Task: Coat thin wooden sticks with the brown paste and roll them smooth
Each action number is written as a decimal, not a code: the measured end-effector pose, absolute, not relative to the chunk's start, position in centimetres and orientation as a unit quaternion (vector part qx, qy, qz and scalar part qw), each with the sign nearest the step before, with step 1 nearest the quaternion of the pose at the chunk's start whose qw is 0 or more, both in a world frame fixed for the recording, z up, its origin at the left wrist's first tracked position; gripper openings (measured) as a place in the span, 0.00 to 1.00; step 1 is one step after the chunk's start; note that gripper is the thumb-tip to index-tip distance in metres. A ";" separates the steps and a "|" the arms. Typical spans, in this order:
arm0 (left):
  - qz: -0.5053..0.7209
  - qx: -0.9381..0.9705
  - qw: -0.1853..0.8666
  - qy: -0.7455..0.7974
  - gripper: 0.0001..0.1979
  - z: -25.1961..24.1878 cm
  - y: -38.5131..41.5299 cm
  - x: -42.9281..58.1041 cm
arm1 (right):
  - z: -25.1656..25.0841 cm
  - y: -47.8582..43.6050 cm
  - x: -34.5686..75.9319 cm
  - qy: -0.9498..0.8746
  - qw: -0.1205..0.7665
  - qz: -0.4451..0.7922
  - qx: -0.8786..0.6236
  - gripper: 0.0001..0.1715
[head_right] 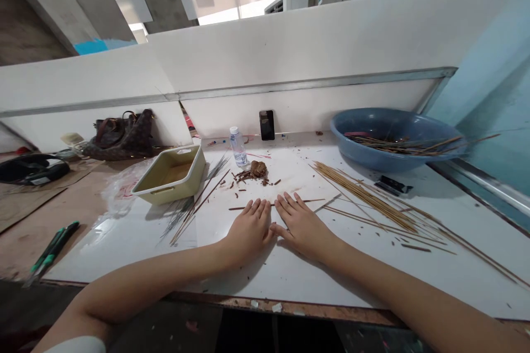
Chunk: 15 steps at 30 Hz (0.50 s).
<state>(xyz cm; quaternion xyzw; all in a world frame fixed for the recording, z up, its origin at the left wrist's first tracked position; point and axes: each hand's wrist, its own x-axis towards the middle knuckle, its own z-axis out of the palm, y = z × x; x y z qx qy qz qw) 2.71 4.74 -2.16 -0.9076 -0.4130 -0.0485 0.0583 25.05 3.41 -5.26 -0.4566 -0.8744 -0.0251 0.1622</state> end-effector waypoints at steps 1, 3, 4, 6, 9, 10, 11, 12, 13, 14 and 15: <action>-0.056 -0.907 0.059 -0.413 0.34 -2.3 5.0 2.8 | -5.3 3.5 25.1 -0.872 0.158 -0.020 -0.463 0.43; -0.065 -0.905 0.055 -0.417 0.33 -2.5 5.6 2.8 | -5.2 3.8 25.2 -0.864 0.146 -0.012 -0.481 0.43; -0.066 -0.904 0.054 -0.420 0.33 -2.6 5.8 2.8 | -5.1 3.9 25.2 -0.861 0.141 -0.009 -0.488 0.44; -0.064 -0.904 0.055 -0.419 0.34 -2.6 5.8 2.8 | -4.9 3.9 25.2 -0.860 0.141 -0.011 -0.490 0.43; -0.061 -0.911 0.063 -0.404 0.34 -2.9 5.1 2.5 | -4.7 3.6 25.1 -0.872 0.156 -0.027 -0.464 0.42; -0.061 -0.912 0.066 -0.400 0.35 -3.0 5.0 2.4 | -4.6 3.5 25.0 -0.875 0.160 -0.033 -0.456 0.41; -0.060 -0.913 0.067 -0.398 0.35 -3.0 4.9 2.4 | -4.6 3.5 24.9 -0.877 0.161 -0.039 -0.452 0.41; -0.059 -0.912 0.066 -0.399 0.36 -3.1 4.9 2.4 | -4.6 3.5 24.9 -0.876 0.159 -0.042 -0.453 0.41; -0.059 -0.911 0.065 -0.402 0.36 -3.1 5.0 2.3 | -4.6 3.5 24.9 -0.874 0.154 -0.042 -0.459 0.42; -0.060 -0.910 0.063 -0.405 0.37 -3.0 5.2 2.3 | -4.5 3.6 24.9 -0.870 0.147 -0.040 -0.469 0.42; -0.063 -0.908 0.063 -0.408 0.37 -3.0 5.5 2.3 | -4.5 3.7 25.0 -0.864 0.139 -0.036 -0.482 0.43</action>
